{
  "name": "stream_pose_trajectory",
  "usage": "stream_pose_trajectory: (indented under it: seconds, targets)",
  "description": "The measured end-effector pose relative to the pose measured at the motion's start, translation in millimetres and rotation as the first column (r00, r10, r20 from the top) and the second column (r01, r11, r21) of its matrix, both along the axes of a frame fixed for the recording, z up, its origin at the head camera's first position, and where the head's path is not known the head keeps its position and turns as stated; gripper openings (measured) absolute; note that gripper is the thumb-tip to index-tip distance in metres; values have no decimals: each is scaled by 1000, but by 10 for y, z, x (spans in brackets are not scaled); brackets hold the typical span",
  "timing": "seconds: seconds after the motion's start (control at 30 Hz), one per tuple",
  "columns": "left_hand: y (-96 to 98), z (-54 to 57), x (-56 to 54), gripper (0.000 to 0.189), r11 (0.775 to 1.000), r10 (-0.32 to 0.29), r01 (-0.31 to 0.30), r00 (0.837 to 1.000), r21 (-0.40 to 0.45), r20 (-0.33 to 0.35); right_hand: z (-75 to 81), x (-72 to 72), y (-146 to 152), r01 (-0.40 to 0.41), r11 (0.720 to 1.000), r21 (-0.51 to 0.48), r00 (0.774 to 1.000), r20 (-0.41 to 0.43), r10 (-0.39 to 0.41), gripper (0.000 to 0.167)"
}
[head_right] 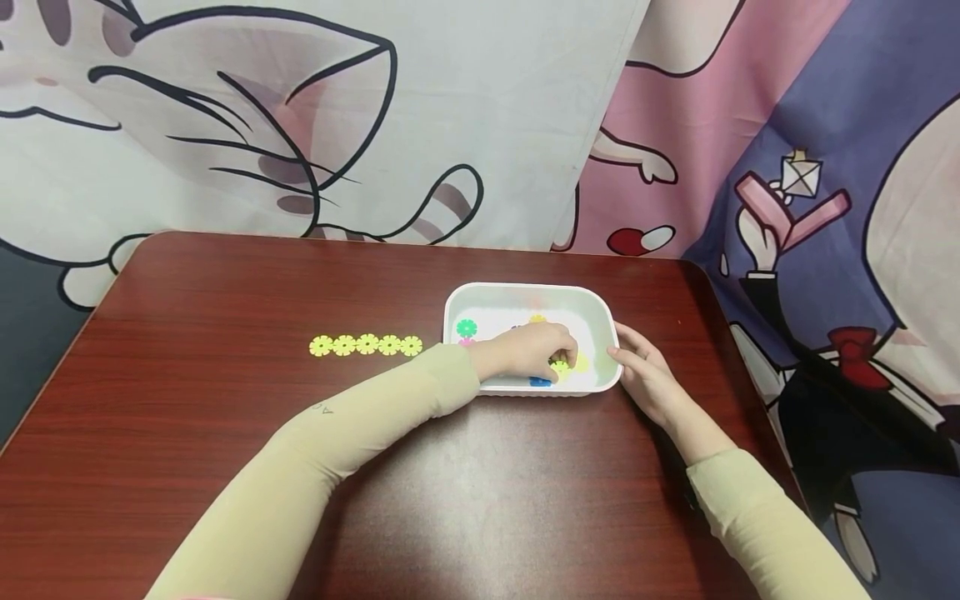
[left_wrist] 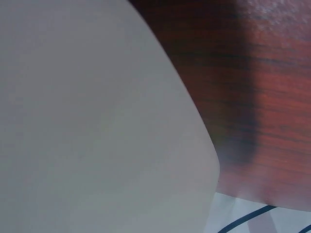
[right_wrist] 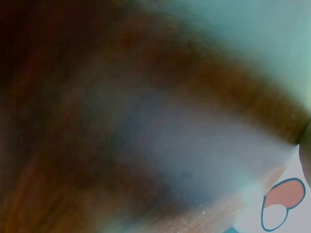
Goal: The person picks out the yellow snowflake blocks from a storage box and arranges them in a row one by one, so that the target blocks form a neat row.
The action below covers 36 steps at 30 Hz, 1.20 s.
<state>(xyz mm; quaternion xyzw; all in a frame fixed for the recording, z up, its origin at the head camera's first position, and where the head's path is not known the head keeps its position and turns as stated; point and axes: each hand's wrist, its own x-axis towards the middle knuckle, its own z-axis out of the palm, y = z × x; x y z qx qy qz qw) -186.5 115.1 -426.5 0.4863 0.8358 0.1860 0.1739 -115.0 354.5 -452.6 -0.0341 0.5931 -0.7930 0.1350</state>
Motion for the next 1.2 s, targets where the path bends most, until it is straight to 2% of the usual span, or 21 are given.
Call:
stream_pose_trajectory:
  seconds: [0.17, 0.37, 0.57, 0.8, 1.1, 1.2]
  targets:
    - [-5, 11, 1, 21, 1000, 17, -17, 999, 18, 30, -5, 3, 4, -3, 1000, -4, 1000, -2, 3, 42]
    - [-13, 3, -19, 14, 995, 64, -73, 992, 72, 113, -13, 3, 2, -2, 1000, 0, 1000, -5, 2, 41]
    - [-61, 64, -11, 13, 985, 79, -105, 981, 140, 177, -15, 0, -1, 0, 1000, 13, 1000, 1, 0, 41]
    - [-126, 104, -36, 9, 970, 98, -142, 972, 199, 215, -15, 3, 4, 2, 1000, 9, 1000, 1, -2, 41]
    - [-282, 216, -103, 7, 916, 130, -234, 942, 325, 310, -13, 6, 1, 6, 1000, 5, 1000, -4, -6, 42]
    - [-354, 259, -116, 8, 890, 164, -293, 921, 348, 355, -13, 5, 1, 10, 1000, 10, 1000, 0, -10, 41]
